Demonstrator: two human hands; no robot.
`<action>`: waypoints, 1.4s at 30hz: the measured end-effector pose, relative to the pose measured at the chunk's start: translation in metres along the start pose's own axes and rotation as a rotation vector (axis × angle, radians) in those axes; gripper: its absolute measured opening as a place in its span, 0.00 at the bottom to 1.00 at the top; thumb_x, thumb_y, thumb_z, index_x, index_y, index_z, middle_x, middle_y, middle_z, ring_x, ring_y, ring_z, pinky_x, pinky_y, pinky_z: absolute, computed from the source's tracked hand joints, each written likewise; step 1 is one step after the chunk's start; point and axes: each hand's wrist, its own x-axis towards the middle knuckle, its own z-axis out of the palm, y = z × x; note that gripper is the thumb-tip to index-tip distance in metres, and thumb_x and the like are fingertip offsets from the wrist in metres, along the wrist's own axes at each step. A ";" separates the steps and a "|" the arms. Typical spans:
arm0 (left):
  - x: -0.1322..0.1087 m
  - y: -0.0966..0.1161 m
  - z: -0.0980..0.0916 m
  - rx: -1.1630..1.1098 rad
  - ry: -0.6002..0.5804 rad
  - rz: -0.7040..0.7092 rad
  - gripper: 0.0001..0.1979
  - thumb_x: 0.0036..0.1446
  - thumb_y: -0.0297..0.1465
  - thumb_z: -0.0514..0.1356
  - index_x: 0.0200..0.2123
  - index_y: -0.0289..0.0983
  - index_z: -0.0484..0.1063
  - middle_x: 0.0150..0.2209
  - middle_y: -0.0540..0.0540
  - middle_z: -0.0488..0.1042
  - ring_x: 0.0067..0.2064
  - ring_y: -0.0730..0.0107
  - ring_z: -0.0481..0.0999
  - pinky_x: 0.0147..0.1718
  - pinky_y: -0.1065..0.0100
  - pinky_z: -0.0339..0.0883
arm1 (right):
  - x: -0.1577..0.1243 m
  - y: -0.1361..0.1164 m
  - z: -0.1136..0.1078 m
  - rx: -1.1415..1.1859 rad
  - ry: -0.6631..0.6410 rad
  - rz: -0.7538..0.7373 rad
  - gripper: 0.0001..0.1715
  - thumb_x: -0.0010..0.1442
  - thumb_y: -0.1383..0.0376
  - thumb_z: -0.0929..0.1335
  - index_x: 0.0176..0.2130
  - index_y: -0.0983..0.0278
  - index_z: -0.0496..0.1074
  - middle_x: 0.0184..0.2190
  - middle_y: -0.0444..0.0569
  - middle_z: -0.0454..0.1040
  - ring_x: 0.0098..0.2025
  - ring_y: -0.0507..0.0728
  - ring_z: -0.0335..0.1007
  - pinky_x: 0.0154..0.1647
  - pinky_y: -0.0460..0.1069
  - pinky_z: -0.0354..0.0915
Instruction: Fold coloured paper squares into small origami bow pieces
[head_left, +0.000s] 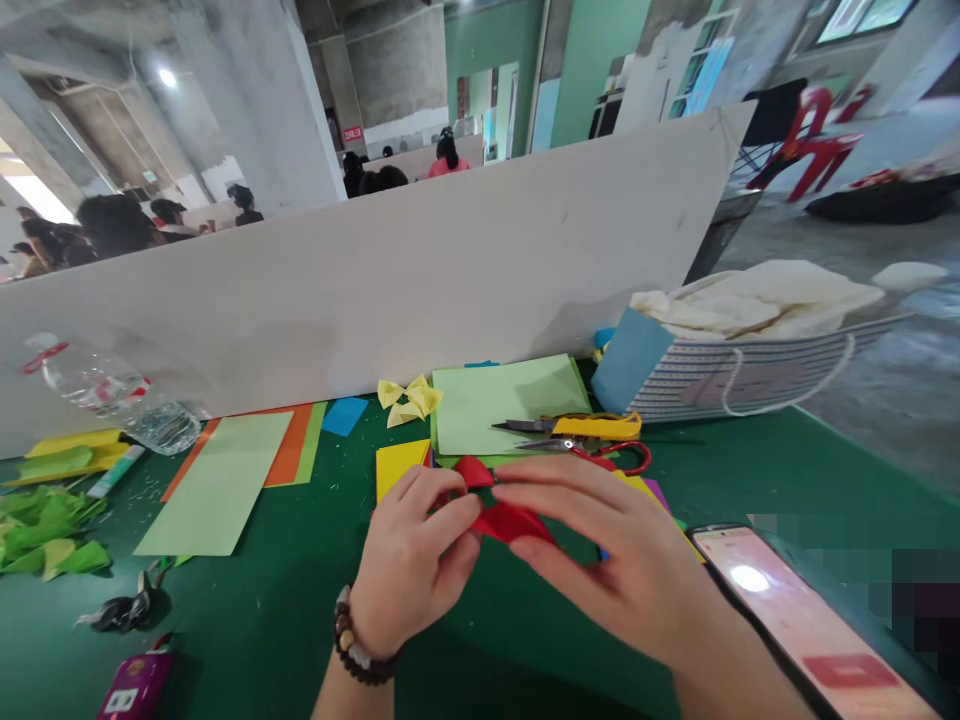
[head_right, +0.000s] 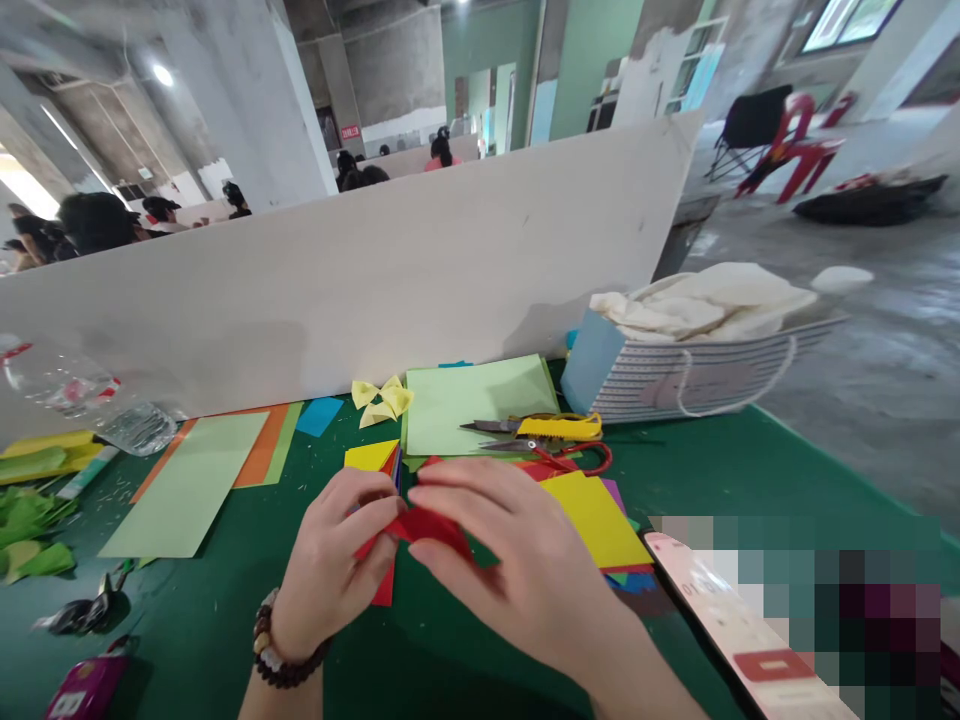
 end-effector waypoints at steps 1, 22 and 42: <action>-0.001 -0.003 -0.001 0.031 0.007 0.032 0.10 0.58 0.21 0.53 0.40 0.38 0.68 0.43 0.42 0.70 0.42 0.63 0.68 0.41 0.62 0.66 | -0.001 0.003 -0.005 0.006 -0.034 0.050 0.15 0.61 0.61 0.67 0.49 0.58 0.71 0.49 0.50 0.75 0.51 0.57 0.72 0.49 0.51 0.71; 0.001 0.014 0.021 -1.225 0.182 -0.742 0.14 0.59 0.42 0.60 0.35 0.36 0.76 0.38 0.43 0.75 0.39 0.67 0.74 0.39 0.69 0.69 | 0.000 0.007 -0.004 0.126 -0.006 0.106 0.04 0.61 0.64 0.68 0.38 0.57 0.74 0.38 0.45 0.77 0.40 0.53 0.74 0.41 0.47 0.71; 0.007 0.005 0.022 -1.535 0.213 -0.907 0.12 0.52 0.35 0.68 0.39 0.38 0.73 0.32 0.50 0.72 0.30 0.76 0.71 0.29 0.74 0.69 | 0.004 0.002 -0.001 0.168 -0.097 0.125 0.10 0.61 0.61 0.68 0.44 0.55 0.74 0.41 0.46 0.77 0.45 0.55 0.73 0.45 0.50 0.71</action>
